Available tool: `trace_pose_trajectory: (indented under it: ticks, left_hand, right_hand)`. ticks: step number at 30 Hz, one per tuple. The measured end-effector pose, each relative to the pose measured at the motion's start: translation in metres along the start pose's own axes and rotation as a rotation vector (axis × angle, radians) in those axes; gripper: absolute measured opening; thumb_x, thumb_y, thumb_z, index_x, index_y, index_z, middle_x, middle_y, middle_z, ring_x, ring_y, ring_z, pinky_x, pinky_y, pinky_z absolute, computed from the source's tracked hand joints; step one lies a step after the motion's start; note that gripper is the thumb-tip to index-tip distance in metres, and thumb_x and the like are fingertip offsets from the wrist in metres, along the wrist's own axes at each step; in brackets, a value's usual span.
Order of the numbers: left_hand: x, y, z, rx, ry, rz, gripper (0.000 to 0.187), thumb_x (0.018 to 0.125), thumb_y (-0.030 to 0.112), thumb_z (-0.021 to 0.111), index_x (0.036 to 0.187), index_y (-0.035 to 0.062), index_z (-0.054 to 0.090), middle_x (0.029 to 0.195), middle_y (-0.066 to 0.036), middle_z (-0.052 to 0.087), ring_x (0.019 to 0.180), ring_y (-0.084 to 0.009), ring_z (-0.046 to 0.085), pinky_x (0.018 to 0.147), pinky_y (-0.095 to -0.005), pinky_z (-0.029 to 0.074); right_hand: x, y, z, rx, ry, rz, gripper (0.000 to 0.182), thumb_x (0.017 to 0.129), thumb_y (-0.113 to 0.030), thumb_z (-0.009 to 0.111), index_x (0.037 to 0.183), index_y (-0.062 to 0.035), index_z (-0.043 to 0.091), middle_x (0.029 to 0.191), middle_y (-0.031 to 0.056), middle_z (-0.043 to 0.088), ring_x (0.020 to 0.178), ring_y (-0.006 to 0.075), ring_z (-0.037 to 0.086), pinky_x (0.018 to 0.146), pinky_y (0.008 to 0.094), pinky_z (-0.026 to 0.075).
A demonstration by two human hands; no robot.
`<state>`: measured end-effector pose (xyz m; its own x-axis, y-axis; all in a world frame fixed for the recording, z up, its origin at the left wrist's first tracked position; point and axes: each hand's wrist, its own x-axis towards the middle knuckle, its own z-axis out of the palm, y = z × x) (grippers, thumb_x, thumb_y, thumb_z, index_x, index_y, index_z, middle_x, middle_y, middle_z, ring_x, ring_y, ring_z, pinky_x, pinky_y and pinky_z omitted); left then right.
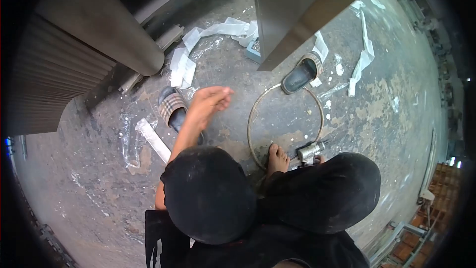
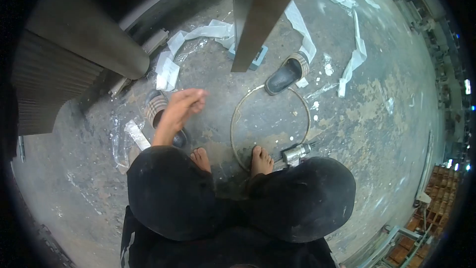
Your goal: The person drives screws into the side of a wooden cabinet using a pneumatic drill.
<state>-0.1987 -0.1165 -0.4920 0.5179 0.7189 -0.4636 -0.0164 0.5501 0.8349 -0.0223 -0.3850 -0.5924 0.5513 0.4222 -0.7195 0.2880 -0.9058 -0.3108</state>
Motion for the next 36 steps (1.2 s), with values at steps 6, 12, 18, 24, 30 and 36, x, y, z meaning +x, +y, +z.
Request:
trace_pose_trajectory:
  ticks: [6,12,18,24,30,36]
  left_hand:
    - [0.046,-0.029,0.028,-0.065,-0.213,-0.094,0.023,0.1,0.024,0.064,0.093,0.0023,0.068,0.075,-0.002,0.063,0.065,-0.0079,0.056,0.057,-0.0219,0.042]
    - [0.053,-0.053,0.032,-0.047,-0.305,-0.048,0.022,0.1,0.02,0.063,0.089,0.001,0.066,0.076,-0.003,0.065,0.064,-0.0084,0.057,0.056,-0.0222,0.044]
    - [0.049,-0.048,0.018,0.074,-0.399,-0.111,0.019,0.099,0.015,0.064,0.092,-0.0019,0.068,0.08,-0.007,0.068,0.066,-0.01,0.06,0.058,-0.0231,0.047]
    - [0.056,-0.037,0.013,0.2,-0.426,-0.098,0.024,0.099,0.023,0.065,0.094,0.0001,0.067,0.075,-0.003,0.064,0.063,-0.0089,0.057,0.057,-0.0226,0.044]
    - [0.061,-0.006,0.043,0.277,-0.503,-0.168,0.028,0.1,0.029,0.064,0.093,0.0022,0.065,0.071,0.0,0.059,0.06,-0.0074,0.052,0.054,-0.0222,0.04]
    - [0.05,-0.034,0.102,0.026,-0.384,-0.092,0.028,0.103,0.03,0.061,0.094,0.004,0.062,0.068,0.003,0.052,0.056,-0.0056,0.044,0.05,-0.0209,0.034]
  right_hand:
    - [0.043,0.064,0.049,-0.322,0.376,-0.441,0.039,0.102,-0.027,0.045,0.139,-0.0146,0.042,0.145,0.0206,0.049,0.131,0.0448,0.046,0.108,0.0573,0.036]
    - [0.085,0.089,0.071,-0.492,0.416,-0.366,0.043,0.099,-0.026,0.047,0.141,-0.0135,0.042,0.141,0.0229,0.047,0.122,0.0444,0.052,0.098,0.0574,0.043]
    - [0.062,0.063,0.05,-0.289,0.179,-0.33,0.049,0.098,-0.028,0.048,0.143,-0.0098,0.04,0.137,0.0256,0.049,0.113,0.043,0.056,0.092,0.0535,0.046]
    - [0.075,0.079,0.079,-0.34,0.561,-0.371,0.052,0.091,-0.023,0.056,0.14,-0.0094,0.049,0.133,0.0196,0.056,0.107,0.0415,0.061,0.085,0.0501,0.05]
    - [-0.104,0.135,-0.241,-0.764,0.481,-0.007,0.048,0.072,-0.009,0.069,0.119,-0.0056,0.058,0.112,0.0201,0.065,0.094,0.0412,0.066,0.077,0.0496,0.053]
    - [-0.056,0.041,-0.174,-0.284,0.646,-0.7,0.055,0.063,-0.005,0.074,0.117,-0.0113,0.064,0.101,0.0159,0.065,0.088,0.0406,0.066,0.073,0.0482,0.054]
